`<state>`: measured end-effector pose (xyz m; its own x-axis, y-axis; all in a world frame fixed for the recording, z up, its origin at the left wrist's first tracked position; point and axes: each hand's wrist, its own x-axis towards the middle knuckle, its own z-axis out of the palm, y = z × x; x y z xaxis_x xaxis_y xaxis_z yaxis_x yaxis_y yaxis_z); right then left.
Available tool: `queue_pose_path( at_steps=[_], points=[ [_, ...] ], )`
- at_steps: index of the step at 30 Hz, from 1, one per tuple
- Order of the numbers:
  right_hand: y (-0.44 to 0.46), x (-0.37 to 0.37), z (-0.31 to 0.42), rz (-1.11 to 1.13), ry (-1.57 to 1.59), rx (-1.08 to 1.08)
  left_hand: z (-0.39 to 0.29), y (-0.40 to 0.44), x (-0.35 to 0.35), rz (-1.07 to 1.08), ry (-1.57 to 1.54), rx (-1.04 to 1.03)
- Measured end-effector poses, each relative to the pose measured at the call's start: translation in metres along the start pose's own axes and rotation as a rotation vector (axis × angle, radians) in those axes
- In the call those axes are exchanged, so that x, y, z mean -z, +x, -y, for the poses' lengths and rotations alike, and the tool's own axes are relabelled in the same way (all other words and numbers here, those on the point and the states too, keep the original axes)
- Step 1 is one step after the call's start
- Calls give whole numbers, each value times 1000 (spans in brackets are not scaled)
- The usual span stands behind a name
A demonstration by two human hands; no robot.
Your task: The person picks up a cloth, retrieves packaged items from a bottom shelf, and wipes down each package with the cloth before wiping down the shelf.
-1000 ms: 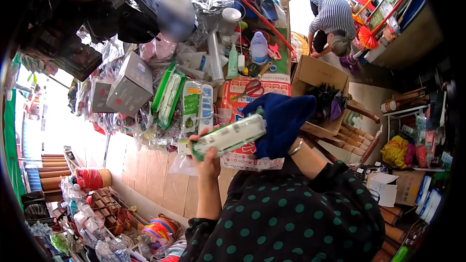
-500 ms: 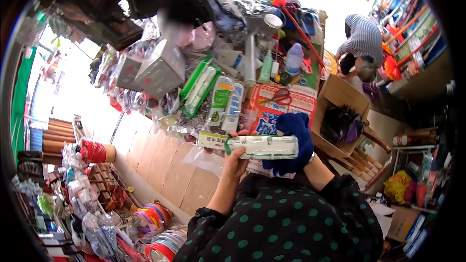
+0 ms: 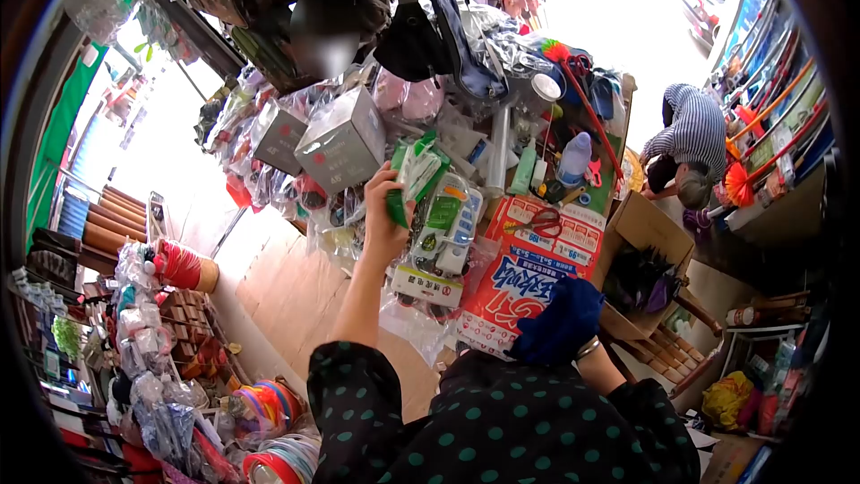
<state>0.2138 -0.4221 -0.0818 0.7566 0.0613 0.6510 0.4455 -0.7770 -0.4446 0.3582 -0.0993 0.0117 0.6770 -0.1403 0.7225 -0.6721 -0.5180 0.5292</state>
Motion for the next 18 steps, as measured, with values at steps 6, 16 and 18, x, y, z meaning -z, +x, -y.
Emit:
queue_pose_path(
  at_steps=[6, 16, 18],
  points=[
    [6, 19, 12, 174, -148, -22, 70, -2, 22, 592, 696, -235],
    [5, 39, 16, 291, -203, -204, 50, -28, 36, 667, 749, 17],
    [6, 27, 10, 332, -135, -218, 42, -31, 32, 605, 753, 29]
  ],
)
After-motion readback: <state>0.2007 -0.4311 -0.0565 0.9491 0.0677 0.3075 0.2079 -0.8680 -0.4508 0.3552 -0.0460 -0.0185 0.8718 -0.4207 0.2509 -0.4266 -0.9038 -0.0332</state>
